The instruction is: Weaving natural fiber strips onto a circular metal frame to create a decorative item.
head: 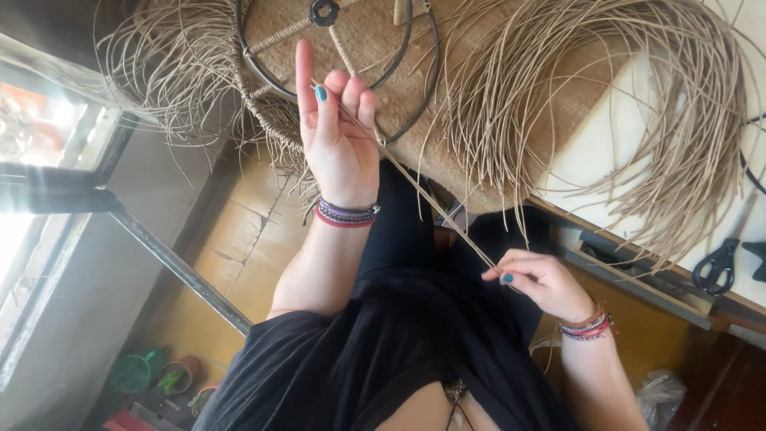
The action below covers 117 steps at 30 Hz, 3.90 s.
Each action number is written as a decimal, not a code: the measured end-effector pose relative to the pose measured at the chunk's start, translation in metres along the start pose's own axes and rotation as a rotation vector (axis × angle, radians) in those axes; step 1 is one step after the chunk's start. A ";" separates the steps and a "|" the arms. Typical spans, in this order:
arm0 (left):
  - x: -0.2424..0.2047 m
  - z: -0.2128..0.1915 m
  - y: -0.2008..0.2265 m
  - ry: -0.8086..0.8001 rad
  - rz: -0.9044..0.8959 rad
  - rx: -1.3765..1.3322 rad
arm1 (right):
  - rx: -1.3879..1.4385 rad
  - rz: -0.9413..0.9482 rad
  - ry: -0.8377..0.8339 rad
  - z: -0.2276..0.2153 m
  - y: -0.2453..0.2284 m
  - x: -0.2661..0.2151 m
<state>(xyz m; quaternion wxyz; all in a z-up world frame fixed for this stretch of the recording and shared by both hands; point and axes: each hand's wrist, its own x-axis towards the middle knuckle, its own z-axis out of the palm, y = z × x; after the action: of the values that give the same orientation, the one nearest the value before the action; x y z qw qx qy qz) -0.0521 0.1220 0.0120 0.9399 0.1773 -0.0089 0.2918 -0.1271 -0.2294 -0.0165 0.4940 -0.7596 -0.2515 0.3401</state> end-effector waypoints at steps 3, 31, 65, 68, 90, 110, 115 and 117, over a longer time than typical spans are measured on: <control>0.002 -0.004 -0.001 0.021 0.049 0.070 | -0.143 -0.055 -0.054 -0.001 -0.016 0.005; -0.068 -0.189 -0.034 -0.460 -0.133 1.613 | -1.022 -0.542 0.567 0.059 -0.034 0.274; 0.015 -0.084 0.014 -0.496 -0.169 1.892 | -0.741 -0.504 0.824 0.091 -0.022 0.217; 0.014 -0.057 0.028 -0.575 0.225 1.967 | -0.441 -0.404 0.652 0.086 -0.031 0.215; -0.040 -0.071 0.049 -0.817 0.161 1.286 | 1.051 0.103 0.191 0.093 0.034 0.217; 0.073 -0.119 -0.008 0.158 -0.061 -0.318 | 1.138 0.263 0.365 0.112 0.052 0.219; 0.085 -0.127 -0.003 0.157 -0.024 -0.315 | 1.110 0.306 0.367 0.109 0.063 0.223; 0.083 -0.124 -0.005 0.161 -0.024 -0.329 | 1.033 0.301 0.408 0.106 0.062 0.223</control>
<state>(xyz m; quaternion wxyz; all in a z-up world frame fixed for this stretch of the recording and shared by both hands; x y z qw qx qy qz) 0.0083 0.2053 -0.0958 0.9573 -0.0027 0.0209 0.2884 -0.0619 -0.0315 -0.1633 0.7857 -0.4976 0.1583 0.3318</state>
